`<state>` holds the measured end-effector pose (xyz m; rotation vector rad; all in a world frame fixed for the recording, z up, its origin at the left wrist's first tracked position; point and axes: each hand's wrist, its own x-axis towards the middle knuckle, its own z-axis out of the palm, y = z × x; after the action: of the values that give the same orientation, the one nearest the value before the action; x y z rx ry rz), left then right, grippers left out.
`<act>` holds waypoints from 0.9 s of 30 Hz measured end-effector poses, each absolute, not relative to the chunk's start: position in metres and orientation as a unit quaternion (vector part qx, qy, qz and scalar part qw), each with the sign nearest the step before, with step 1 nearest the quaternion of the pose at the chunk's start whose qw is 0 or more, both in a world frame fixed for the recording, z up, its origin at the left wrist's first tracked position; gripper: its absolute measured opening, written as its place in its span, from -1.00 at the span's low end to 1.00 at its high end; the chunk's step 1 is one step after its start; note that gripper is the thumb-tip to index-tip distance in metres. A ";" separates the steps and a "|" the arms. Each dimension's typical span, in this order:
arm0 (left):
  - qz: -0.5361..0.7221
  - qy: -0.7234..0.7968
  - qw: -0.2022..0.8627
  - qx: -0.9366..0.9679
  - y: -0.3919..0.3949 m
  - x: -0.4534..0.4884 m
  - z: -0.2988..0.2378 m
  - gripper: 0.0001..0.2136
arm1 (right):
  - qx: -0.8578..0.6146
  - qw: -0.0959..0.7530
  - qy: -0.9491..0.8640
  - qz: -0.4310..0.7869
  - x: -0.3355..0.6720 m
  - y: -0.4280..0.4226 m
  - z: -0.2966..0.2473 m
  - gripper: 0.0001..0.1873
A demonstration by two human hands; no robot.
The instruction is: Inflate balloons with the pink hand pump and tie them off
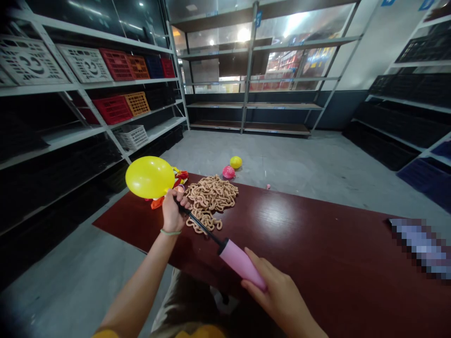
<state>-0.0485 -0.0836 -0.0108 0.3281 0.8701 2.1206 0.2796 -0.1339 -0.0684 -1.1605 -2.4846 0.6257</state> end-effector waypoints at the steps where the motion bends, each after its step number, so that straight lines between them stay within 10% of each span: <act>1: 0.841 0.342 0.398 0.129 -0.082 -0.047 -0.012 -0.76 | -0.419 0.162 -0.868 0.213 0.278 -0.131 -0.069 -0.37; 27: 0.827 0.370 0.406 0.115 -0.079 -0.043 -0.024 -0.78 | -0.374 0.186 -0.891 0.176 0.290 -0.134 -0.070 -0.38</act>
<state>-0.0433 -0.0793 -0.0241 0.2903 0.9345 2.0867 0.2901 -0.1341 -0.0696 -1.0523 -2.5106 0.4952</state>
